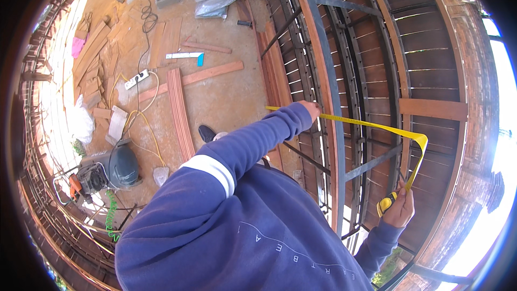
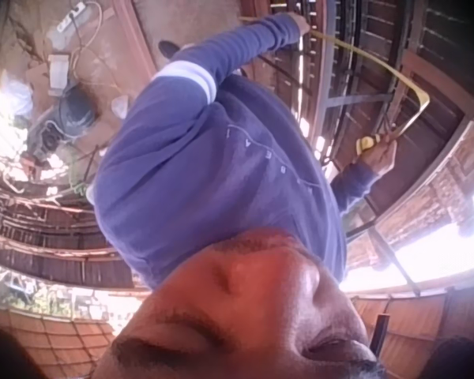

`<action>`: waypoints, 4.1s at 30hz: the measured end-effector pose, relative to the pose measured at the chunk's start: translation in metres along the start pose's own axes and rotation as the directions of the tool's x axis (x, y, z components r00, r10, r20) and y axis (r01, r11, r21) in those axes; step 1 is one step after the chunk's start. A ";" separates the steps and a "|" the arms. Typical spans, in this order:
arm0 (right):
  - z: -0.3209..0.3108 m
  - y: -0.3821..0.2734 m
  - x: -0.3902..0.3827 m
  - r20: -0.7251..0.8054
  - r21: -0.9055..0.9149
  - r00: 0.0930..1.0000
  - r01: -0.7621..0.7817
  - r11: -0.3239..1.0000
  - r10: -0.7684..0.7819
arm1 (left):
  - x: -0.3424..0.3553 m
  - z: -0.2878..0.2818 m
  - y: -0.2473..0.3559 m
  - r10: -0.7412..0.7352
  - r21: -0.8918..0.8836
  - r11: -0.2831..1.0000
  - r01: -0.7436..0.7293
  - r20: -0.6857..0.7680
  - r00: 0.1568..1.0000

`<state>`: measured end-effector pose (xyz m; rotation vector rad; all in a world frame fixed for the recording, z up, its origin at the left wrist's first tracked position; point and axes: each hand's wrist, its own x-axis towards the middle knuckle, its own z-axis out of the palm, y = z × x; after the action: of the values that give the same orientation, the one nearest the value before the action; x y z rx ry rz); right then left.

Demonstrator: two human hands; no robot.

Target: The person measures the lengths of wooden planks using a yellow tape measure and marks cutting lines with a blue square and a pencil. They handle several pieces of wood while sitting on the floor of a construction site.

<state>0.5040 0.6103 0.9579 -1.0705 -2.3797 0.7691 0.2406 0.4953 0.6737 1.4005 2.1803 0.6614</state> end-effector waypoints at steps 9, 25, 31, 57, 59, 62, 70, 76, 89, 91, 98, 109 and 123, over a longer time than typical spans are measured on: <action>0.006 -0.017 -0.005 -0.028 -0.091 1.000 -0.002 0.996 -0.001 | 0.005 0.010 -0.005 0.007 -0.022 1.000 -0.007 -0.010 1.000; 0.072 -0.106 -0.018 0.340 -0.303 0.936 0.204 0.931 -0.094 | -0.116 -0.055 -0.065 -0.015 -0.242 0.953 -0.183 -0.639 0.769; 0.156 -0.151 -0.004 0.761 -0.319 0.648 0.415 0.852 -0.030 | -0.221 -0.099 -0.105 -0.042 -0.331 0.921 -0.203 -0.604 0.796; 0.554 -0.301 -0.076 0.736 -0.076 -0.667 0.089 0.993 0.116 | -0.397 -0.118 -0.109 -0.909 -0.973 0.226 -0.054 -0.191 -0.371; 0.548 -0.301 -0.115 0.668 -0.101 -0.740 0.008 0.995 0.074 | -0.405 -0.094 -0.109 -0.984 -0.941 0.119 -0.316 -0.069 -0.166; 0.533 -0.285 -0.171 0.726 -0.008 -0.688 -0.016 1.000 -0.005 | -0.401 -0.038 -0.129 -0.980 -0.817 0.200 -0.541 -0.168 -0.109; 0.519 -0.219 -0.260 0.638 0.028 -0.755 0.217 0.976 0.149 | -0.469 0.033 -0.067 -0.989 -0.774 -0.003 -0.633 0.096 -0.112; 0.542 -0.169 -0.262 0.184 0.894 -0.983 0.164 0.416 -0.006 | -0.454 0.080 -0.053 -0.978 -0.630 -0.026 -0.776 0.177 -0.110; 0.609 -0.205 -0.176 0.448 -0.016 -0.838 0.341 0.940 0.312 | -0.366 0.056 -0.129 -0.922 -0.861 0.093 -0.499 0.115 -0.370; 0.590 -0.238 -0.180 0.519 -0.101 -0.707 0.508 0.855 0.481 | -0.365 0.050 -0.125 -0.922 -0.859 0.033 -0.511 0.171 -0.347; 0.636 -0.227 -0.164 0.772 -0.020 -0.551 0.477 0.879 0.317 | -0.420 0.080 -0.138 -0.972 -0.869 -0.142 -0.474 0.214 -0.101; 0.686 -0.068 -0.089 0.979 -0.185 -0.040 0.236 0.954 0.199 | -0.546 0.152 -0.056 -0.866 -0.850 -0.499 -0.167 0.488 0.106; 0.684 0.014 -0.042 0.950 -0.303 0.104 0.068 0.951 0.295 | -0.519 0.152 -0.065 -0.812 -0.736 -0.552 -0.392 0.582 0.052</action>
<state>0.1478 0.3723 0.4233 -0.9196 -3.6867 1.7078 0.4825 0.0164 0.5792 -1.6637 1.0132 1.9584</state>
